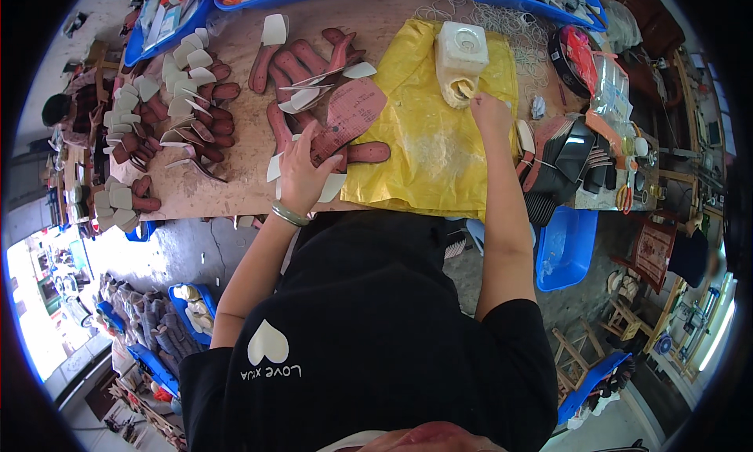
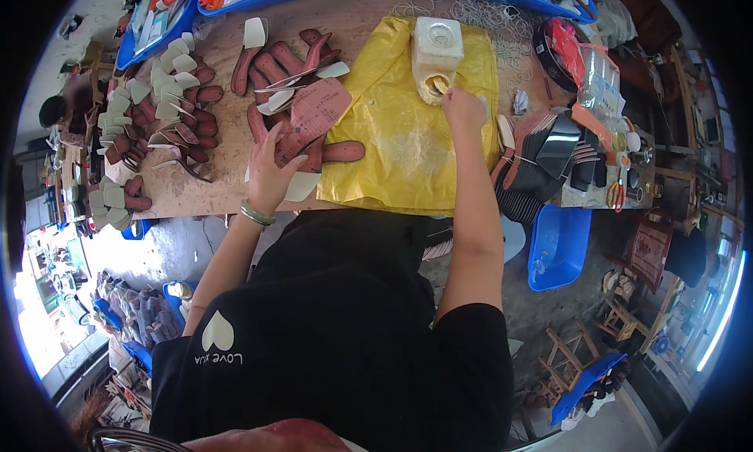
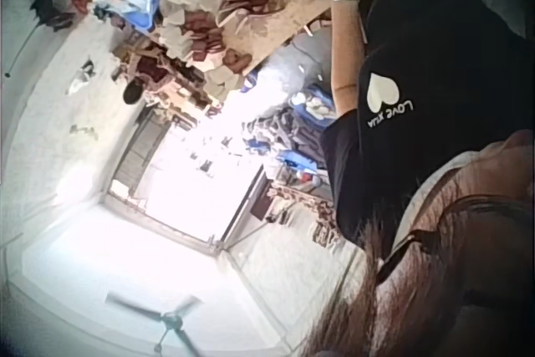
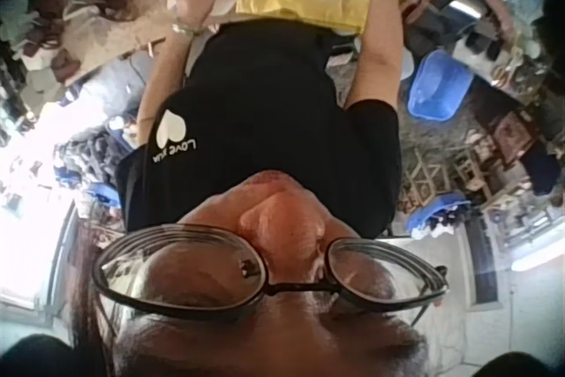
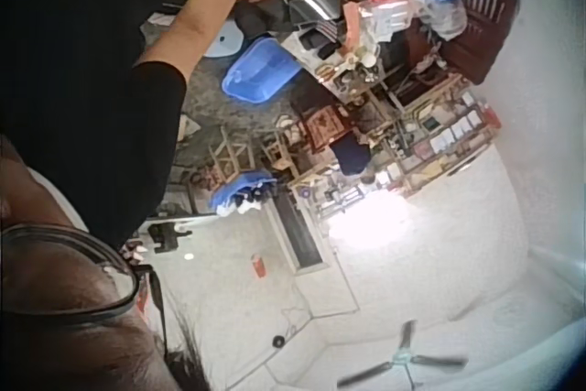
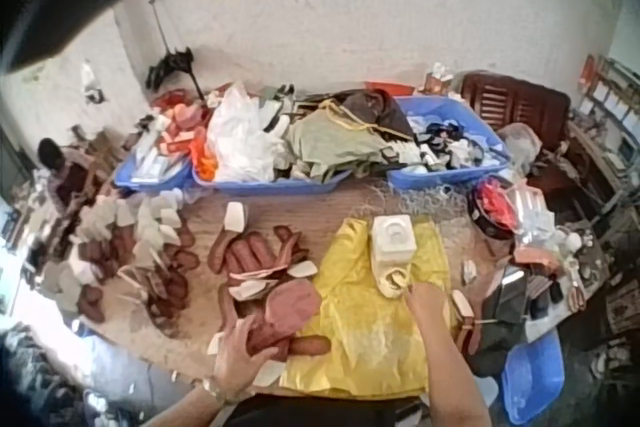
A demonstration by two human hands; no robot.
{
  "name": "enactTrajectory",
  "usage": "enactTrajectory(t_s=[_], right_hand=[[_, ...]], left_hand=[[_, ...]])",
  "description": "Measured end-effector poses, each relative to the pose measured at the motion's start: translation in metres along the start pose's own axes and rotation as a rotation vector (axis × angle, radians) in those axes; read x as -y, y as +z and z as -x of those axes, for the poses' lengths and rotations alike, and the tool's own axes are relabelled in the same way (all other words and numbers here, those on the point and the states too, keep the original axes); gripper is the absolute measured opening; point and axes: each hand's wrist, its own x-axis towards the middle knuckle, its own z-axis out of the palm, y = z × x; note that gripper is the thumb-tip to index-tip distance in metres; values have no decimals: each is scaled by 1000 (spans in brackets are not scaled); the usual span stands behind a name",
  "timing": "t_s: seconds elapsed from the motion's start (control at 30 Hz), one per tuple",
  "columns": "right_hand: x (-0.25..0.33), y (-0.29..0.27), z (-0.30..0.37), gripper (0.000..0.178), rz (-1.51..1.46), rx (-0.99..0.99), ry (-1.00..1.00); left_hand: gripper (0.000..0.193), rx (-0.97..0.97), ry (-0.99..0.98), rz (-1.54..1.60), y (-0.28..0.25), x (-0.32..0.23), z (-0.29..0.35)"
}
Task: Applying glue to shoe components with a brush.
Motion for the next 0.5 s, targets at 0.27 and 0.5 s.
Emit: enactTrajectory(t_s=[0.27,0.5], right_hand=[[2,-7,74,20,-206,19,61],[93,-82,144,18,-1203,110,-11]], left_hand=[[53,-95,-6,-9,8,4,-4],[51,-62,10,31,10,3,-7]])
